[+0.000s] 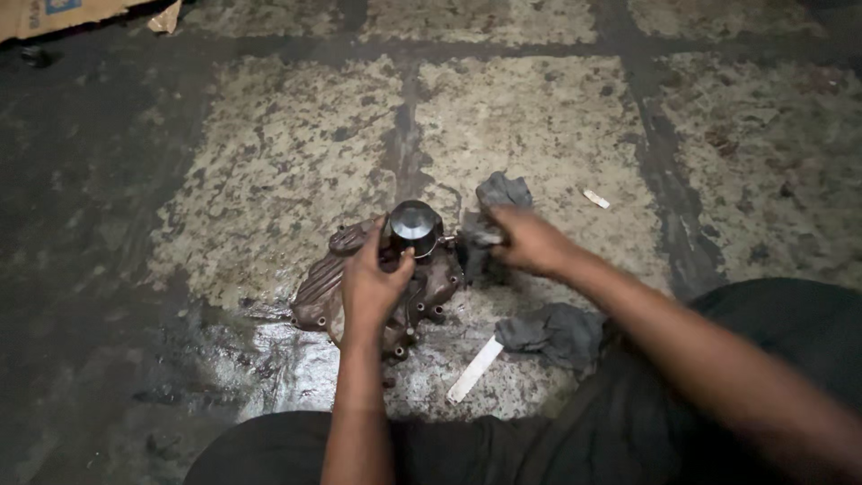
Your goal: The person sits on the floor and scrubs a dirty mechanical part, likely an engine manifold, using a small green brush. They scrub various surfaces and crevices of the part, then wipe it with a dark rag to remove loosened grime.
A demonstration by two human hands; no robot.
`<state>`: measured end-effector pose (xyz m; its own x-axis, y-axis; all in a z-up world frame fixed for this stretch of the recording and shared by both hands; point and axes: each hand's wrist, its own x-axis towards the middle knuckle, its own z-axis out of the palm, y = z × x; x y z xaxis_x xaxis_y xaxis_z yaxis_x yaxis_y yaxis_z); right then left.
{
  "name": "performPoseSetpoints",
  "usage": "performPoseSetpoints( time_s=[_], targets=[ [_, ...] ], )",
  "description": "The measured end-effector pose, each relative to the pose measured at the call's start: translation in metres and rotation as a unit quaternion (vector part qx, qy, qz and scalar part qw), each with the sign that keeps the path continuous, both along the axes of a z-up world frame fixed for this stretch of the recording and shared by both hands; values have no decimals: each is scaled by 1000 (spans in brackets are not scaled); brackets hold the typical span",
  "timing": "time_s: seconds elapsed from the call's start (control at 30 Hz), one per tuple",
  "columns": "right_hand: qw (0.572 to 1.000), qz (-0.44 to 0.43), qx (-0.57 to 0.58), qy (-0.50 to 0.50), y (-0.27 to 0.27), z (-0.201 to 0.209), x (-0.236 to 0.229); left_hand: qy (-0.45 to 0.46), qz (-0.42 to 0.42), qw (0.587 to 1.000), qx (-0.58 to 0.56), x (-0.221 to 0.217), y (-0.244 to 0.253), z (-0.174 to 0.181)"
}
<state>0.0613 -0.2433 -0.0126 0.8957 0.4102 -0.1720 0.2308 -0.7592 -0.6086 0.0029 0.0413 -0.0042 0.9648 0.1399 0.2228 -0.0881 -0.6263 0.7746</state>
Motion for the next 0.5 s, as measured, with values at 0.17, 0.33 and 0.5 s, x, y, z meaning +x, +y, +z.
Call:
performPoseSetpoints(
  time_s=[0.17, 0.33, 0.5],
  targets=[
    [975, 50, 79, -203, 48, -41, 7, -53, -28, 997, -51, 1, -3, -3],
    [981, 112, -11, -156, 44, -63, 25, -24, -14, 1000, 8, 3, -3, -7],
    [987, 152, -51, 1, 28, -87, 74, -45, -36, 997, 50, 4, 2, 1]
  ],
)
